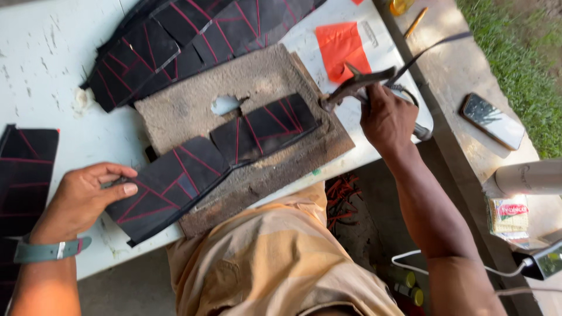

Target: The person uses a hammer and a metal punch to drive fasteners into black wallets with red stitching on a white table. They repeatedly position each wallet on a worn foam block, strike the punch, and then inspect the zipper before moving to the next wallet.

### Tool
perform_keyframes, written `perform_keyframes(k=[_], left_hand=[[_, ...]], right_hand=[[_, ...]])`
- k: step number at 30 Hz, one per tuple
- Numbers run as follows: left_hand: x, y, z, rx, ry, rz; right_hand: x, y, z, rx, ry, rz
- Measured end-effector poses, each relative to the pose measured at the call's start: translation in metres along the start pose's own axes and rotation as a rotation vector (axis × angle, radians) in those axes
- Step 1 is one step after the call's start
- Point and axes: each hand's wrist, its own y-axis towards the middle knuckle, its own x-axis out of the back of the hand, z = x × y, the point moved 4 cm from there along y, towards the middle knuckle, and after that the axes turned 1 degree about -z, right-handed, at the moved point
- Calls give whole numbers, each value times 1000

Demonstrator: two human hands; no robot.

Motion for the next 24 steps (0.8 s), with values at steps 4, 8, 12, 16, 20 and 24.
perform_keyframes(k=[4,8,12,16,20,24], left_hand=[[-10,2,-13,5,-65,11],[-17,3,-17,32,-74,23],[-17,12,-24,13,-121,34],[-24,10,-14,-19,-40,42],[-29,24,-23,-40,-105,77],[-35,28,-15,-23,-88,61]], right_hand=[[-11,-7,13,203,-46,91],[-8,-4,2,99,124,-25],[-25,1,1,260,-140,227],[-23,-5,-2,152,-48,-50],[-21,-1,2,249,-82,12],[-12,-3,1,95,170,-161]])
